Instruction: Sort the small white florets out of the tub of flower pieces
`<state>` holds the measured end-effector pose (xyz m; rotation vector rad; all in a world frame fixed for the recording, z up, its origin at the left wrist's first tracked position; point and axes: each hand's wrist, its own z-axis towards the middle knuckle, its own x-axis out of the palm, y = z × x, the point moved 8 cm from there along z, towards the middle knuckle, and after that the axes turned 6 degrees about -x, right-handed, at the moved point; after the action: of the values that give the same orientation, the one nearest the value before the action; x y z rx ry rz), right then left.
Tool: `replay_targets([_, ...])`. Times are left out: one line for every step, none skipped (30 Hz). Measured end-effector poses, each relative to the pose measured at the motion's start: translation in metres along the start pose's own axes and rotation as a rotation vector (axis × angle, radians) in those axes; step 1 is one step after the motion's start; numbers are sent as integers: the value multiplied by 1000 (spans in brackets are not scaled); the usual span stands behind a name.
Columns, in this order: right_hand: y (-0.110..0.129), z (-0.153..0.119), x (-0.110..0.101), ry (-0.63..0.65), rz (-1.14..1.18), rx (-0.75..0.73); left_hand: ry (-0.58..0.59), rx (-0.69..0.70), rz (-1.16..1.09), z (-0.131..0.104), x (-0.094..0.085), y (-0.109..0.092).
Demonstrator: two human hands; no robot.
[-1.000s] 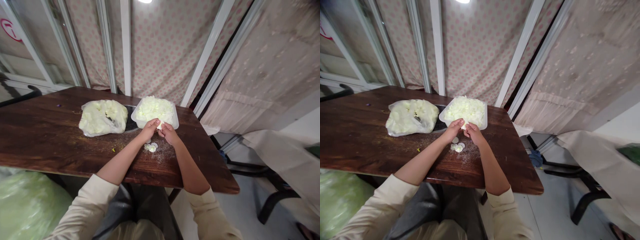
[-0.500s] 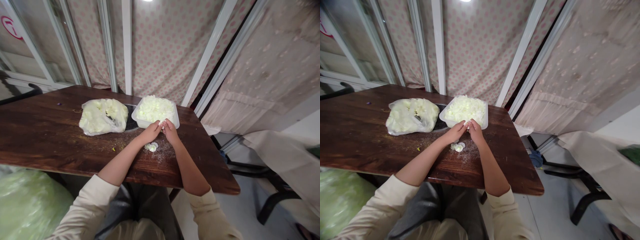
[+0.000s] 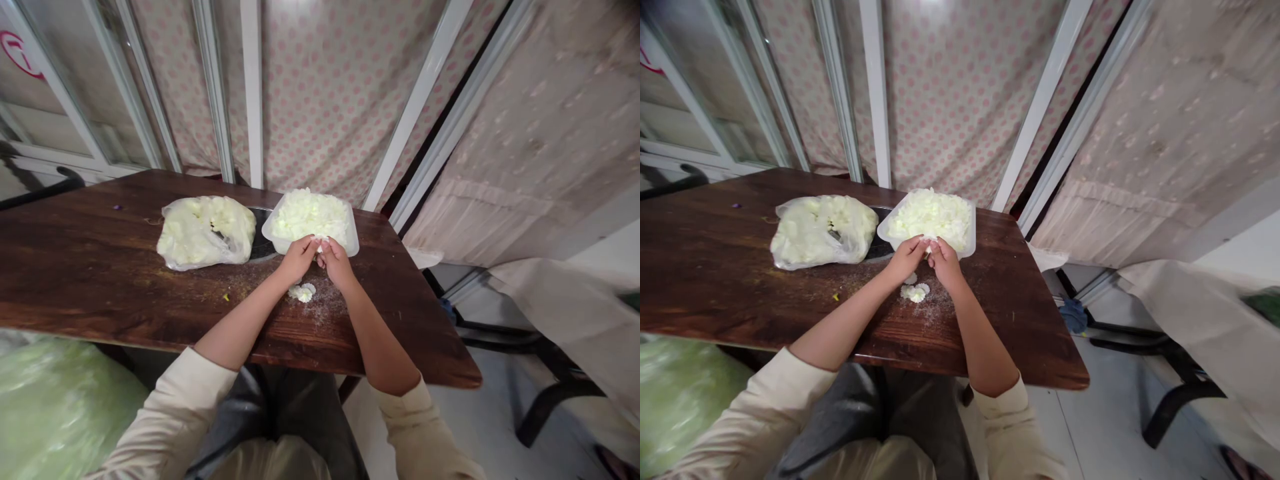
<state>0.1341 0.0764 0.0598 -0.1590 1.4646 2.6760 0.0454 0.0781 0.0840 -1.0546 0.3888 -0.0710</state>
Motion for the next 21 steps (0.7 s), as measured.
replay_targets([0, 0, 0, 6, 13, 7, -1, -1, -4, 1, 0, 2])
replay_targets([1, 0, 1, 17, 28, 13, -2, 0, -5, 1, -1, 3])
replay_targets([2, 0, 2, 27, 42, 16, 3, 2, -4, 1, -1, 4])
replay_targets([3, 0, 3, 37, 46, 17, 10, 7, 3, 2, -2, 3])
replay_targets([3, -1, 4, 38, 35, 15, 15, 14, 18, 2, -3, 3])
replay_targets([4, -1, 4, 33, 11, 12, 17, 25, 41, 2, -4, 1])
replay_targets([4, -1, 4, 22, -17, 10, 17, 40, 68, 2, -6, -2])
replay_targets([3, -1, 4, 10, -41, 10, 16, 55, 95, 2, -7, -4])
replay_targets([2, -1, 4, -3, -52, 13, 17, 69, 113, 2, -8, -7])
replay_targets([1, -1, 3, -18, -47, 18, 20, 78, 117, 2, -8, -10])
replay_targets([-1, -1, 3, -30, -31, 24, 29, 80, 108, 2, -7, -12])
replay_targets([-2, -1, 3, -42, -12, 30, 38, 77, 93, 2, -7, -13])
replay_targets([-2, -1, 3, -56, 4, 34, 43, 70, 75, 2, -6, -13])
replay_targets([-2, -2, 3, -69, 16, 36, 47, 63, 58, 1, -5, -14])
replay_targets([-2, -3, 3, -79, 22, 37, 50, 55, 39, 1, -4, -13])
replay_targets([-2, -4, 3, -86, 24, 40, 52, 46, 19, 1, -4, -12])
replay_targets([-1, -4, 3, -91, 25, 43, 54, 35, -1, 1, -3, -11])
replay_targets([0, -5, 3, -93, 25, 47, 52, 21, -21, 1, -3, -9])
replay_targets([0, -4, 3, -87, 21, 53, 49, 7, -37, 1, -3, -7])
replay_targets([1, -2, 3, -72, 17, 62, 48, -6, -47, 3, -4, -6])
replay_targets([1, 1, 2, -49, 16, 73, 47, -14, -44, 6, -4, -5])
